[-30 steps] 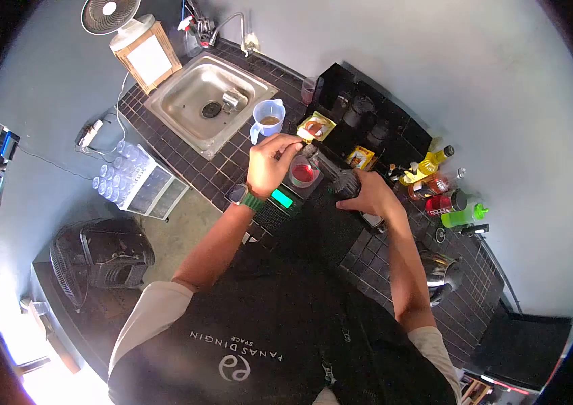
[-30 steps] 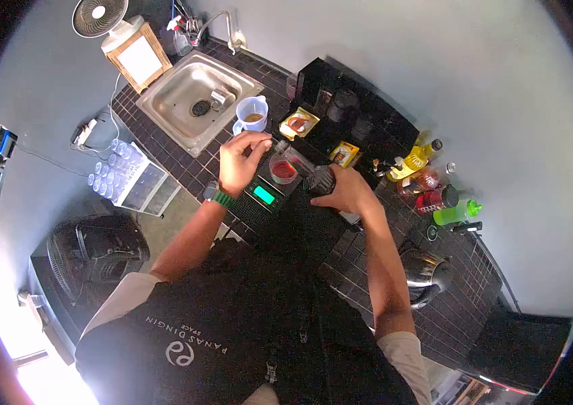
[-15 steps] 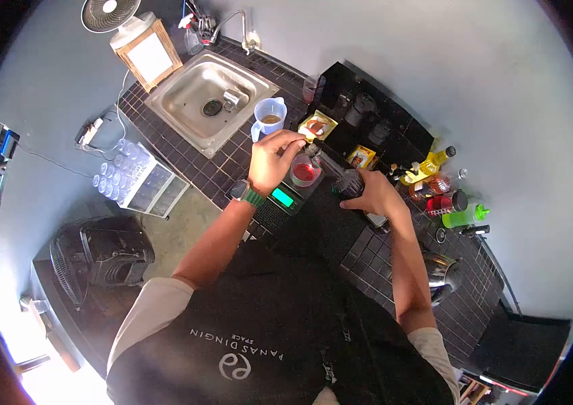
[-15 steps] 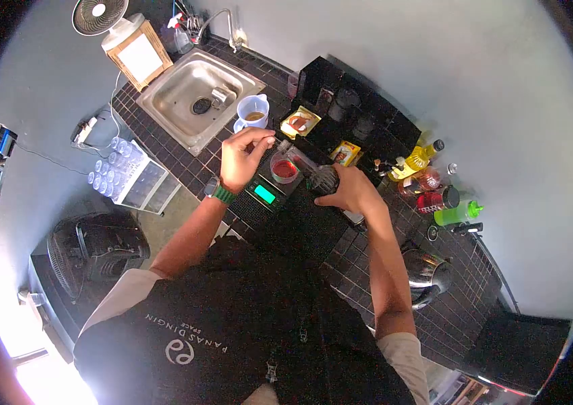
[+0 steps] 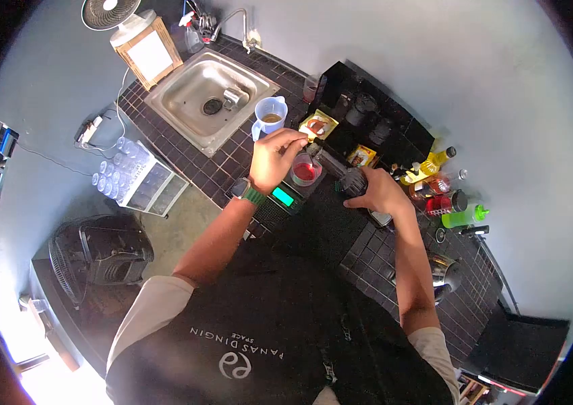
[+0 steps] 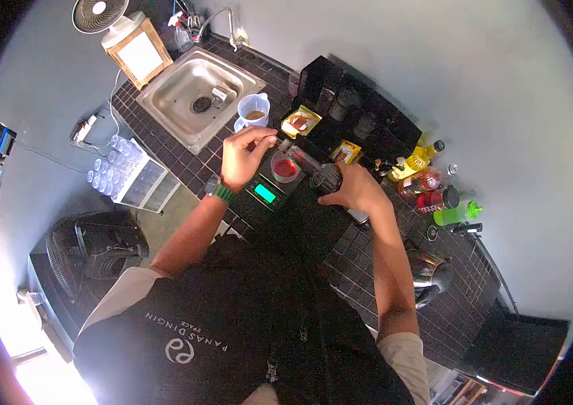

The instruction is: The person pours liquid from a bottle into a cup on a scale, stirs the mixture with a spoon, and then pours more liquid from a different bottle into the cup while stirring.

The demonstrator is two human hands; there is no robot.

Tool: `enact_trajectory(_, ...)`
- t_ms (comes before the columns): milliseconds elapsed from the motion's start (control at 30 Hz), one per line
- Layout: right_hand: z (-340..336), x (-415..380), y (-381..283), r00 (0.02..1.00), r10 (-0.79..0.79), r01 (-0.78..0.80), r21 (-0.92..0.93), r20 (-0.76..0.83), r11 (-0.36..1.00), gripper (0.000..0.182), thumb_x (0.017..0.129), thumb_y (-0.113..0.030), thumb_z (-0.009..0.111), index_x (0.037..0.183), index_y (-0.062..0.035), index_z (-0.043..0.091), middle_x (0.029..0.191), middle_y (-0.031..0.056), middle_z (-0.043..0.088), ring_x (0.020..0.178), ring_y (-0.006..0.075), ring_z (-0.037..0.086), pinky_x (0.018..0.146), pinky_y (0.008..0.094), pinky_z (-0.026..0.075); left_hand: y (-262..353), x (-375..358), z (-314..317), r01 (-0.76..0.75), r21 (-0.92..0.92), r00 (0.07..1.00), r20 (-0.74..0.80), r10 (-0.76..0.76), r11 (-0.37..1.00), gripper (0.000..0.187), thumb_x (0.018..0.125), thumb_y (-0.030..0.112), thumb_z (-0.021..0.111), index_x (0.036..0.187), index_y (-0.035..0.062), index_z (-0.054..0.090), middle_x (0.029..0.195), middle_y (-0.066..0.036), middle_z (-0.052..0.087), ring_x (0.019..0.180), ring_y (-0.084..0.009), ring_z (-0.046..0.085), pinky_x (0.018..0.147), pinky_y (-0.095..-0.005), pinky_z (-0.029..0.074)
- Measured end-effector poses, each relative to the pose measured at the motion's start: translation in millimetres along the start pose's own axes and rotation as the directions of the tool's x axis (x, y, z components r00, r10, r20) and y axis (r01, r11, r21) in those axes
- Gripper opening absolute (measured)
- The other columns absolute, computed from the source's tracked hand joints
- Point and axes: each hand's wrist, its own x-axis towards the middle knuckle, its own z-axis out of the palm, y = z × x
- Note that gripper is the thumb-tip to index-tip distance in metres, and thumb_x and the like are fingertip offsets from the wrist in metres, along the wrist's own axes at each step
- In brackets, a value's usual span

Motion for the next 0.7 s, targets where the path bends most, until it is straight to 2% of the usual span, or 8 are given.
enact_trajectory(100,-5,0,-5,0.999,0.032,-0.032,0.004,0.036,0.999,0.078,0.067,-0.034,0.100,0.127,0.0063,0.072,0.107,0.0280,0.078,0.104,0.0420,0.076,0.095,0.0457,0.059,1,0,0,-0.011,-0.040,1.000,-0.003,0.011,0.999,0.010,0.097,0.005,0.080,0.107,0.0016,0.081,0.096,-0.009,0.079,0.079,-0.0145,0.073,0.072,-0.0293,0.057)
enact_trajectory(167,-8,0,-7,0.996,0.038,-0.040,0.027,0.076,0.999,0.079,0.066,-0.035,0.101,0.127,0.0073,0.071,0.107,0.0283,0.078,0.105,0.0423,0.076,0.096,0.0461,0.059,4,0,-2,-0.022,0.004,1.000,-0.005,0.022,1.000,0.012,0.096,0.004,0.082,0.108,0.0007,0.082,0.097,-0.009,0.082,0.083,-0.0124,0.078,0.075,-0.0280,0.060)
enact_trajectory(267,-8,-1,-8,0.997,0.045,-0.044,-0.017,0.062,0.999,0.077,0.067,-0.035,0.101,0.124,0.0078,0.072,0.105,0.0284,0.078,0.102,0.0423,0.076,0.094,0.0461,0.059,5,1,-3,-0.031,0.001,1.000,-0.003,0.031,1.000,0.012,0.096,0.003,0.082,0.107,0.0003,0.082,0.096,-0.009,0.082,0.082,-0.0121,0.078,0.075,-0.0281,0.060)
enact_trajectory(467,-12,-2,-9,0.999,0.018,-0.019,0.015,0.039,1.000,0.073,0.066,-0.035,0.101,0.117,0.0085,0.072,0.100,0.0285,0.076,0.096,0.0417,0.075,0.089,0.0458,0.057,9,4,-4,-0.054,0.018,0.998,0.010,0.054,0.998,0.012,0.096,0.002,0.081,0.108,0.0005,0.082,0.095,-0.009,0.082,0.082,-0.0115,0.078,0.074,-0.0278,0.060)
enact_trajectory(700,-14,-2,-9,0.999,0.007,-0.009,0.044,0.050,0.999,0.076,0.065,-0.034,0.102,0.120,0.0094,0.072,0.099,0.0281,0.076,0.097,0.0414,0.075,0.090,0.0463,0.057,10,5,-5,-0.085,-0.017,0.996,-0.001,0.085,0.996,0.013,0.097,0.001,0.080,0.109,0.0004,0.082,0.095,-0.009,0.082,0.080,-0.0117,0.077,0.073,-0.0278,0.060)
